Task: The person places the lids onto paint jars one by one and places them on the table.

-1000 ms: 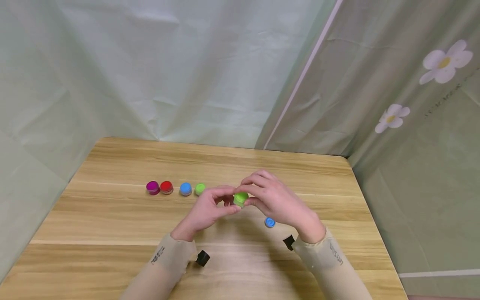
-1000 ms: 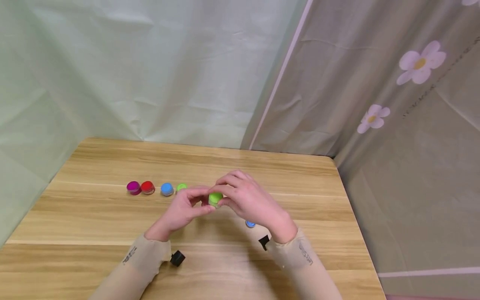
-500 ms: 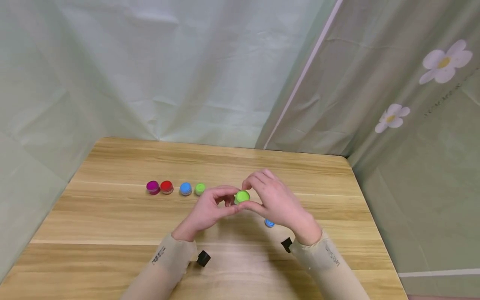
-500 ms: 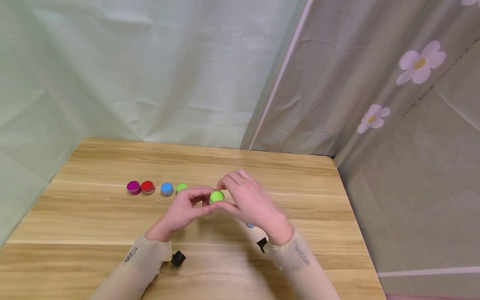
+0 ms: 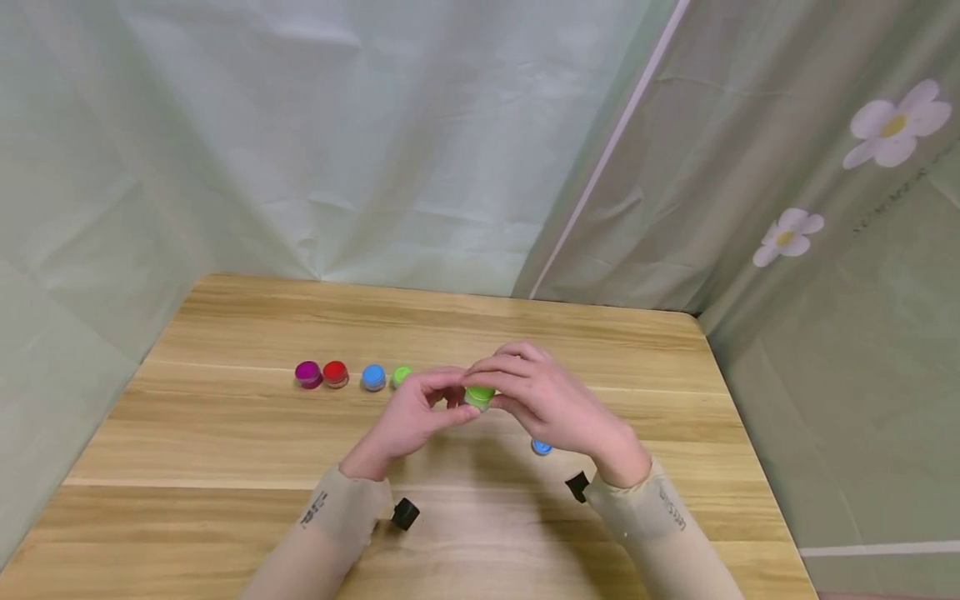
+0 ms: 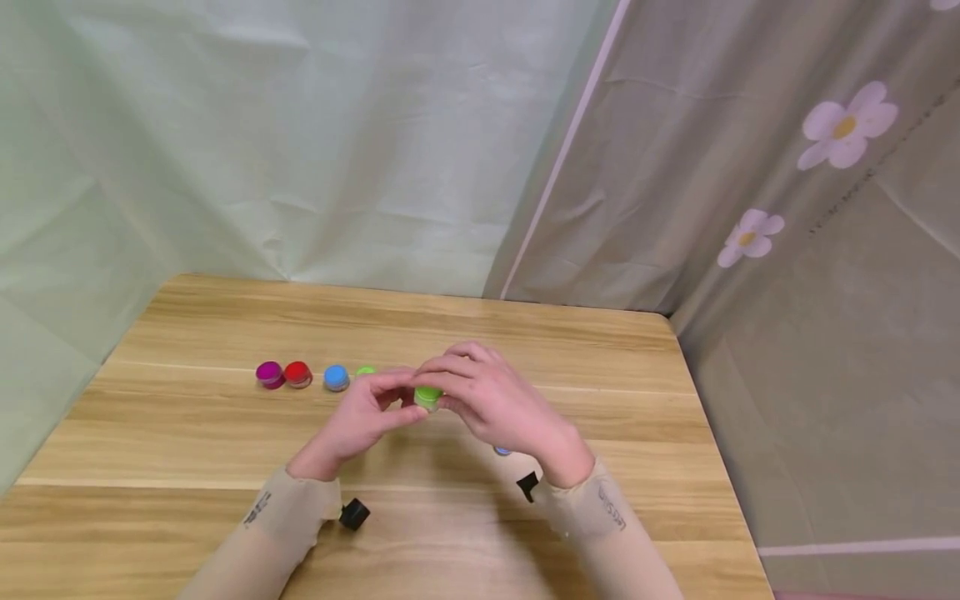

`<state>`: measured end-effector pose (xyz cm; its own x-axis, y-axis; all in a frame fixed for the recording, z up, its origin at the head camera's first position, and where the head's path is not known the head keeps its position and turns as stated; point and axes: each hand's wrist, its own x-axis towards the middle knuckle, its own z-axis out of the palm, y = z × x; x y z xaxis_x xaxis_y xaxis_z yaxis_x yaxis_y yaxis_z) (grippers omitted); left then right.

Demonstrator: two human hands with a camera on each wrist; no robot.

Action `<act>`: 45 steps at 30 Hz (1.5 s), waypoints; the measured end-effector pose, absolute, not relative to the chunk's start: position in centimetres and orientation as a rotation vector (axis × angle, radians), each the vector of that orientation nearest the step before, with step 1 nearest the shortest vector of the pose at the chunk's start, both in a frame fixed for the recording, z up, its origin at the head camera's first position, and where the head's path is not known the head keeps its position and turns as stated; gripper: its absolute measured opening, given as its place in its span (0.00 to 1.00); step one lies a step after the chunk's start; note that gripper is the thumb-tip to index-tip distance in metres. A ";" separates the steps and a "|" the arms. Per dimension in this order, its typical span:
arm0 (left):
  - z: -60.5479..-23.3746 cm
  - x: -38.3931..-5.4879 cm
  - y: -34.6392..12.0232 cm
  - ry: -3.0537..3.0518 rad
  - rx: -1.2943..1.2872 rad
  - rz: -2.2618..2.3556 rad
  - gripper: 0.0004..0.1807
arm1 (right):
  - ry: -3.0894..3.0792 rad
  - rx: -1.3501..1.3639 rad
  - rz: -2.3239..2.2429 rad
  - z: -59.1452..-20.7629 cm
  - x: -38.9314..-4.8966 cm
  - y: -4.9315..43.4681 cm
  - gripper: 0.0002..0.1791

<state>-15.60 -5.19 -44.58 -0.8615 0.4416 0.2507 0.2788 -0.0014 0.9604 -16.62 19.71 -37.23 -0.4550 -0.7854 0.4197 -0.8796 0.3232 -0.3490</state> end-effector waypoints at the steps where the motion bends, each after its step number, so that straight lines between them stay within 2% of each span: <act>1: -44.6 -15.6 -5.2 2.129 0.781 1.992 0.16 | -2.407 1.529 0.805 -37.2 -16.6 19.7 0.21; 13: -44.6 -15.5 -5.2 2.123 0.785 1.982 0.19 | -2.476 1.325 0.777 -37.6 -16.4 19.4 0.20; 20: -44.7 -15.4 -5.0 2.124 0.777 1.987 0.18 | -2.498 1.203 0.799 -38.0 -16.3 19.1 0.25; 24: -44.7 -15.4 -5.0 2.140 0.748 1.979 0.17 | -2.509 1.260 0.840 -38.0 -16.3 19.3 0.27; 31: -44.6 -15.5 -5.2 2.138 0.733 1.985 0.18 | -2.444 1.462 0.888 -37.8 -16.6 19.7 0.21; 36: -44.7 -15.5 -5.1 2.135 0.734 1.986 0.19 | -2.442 1.398 0.867 -37.8 -16.5 19.6 0.21; 42: -44.4 -15.4 -5.0 2.143 0.737 1.995 0.19 | -2.488 1.249 0.860 -38.2 -16.6 19.4 0.26; 45: -44.5 -15.5 -4.9 2.145 0.753 2.003 0.17 | -2.496 1.299 0.875 -38.3 -16.8 19.5 0.27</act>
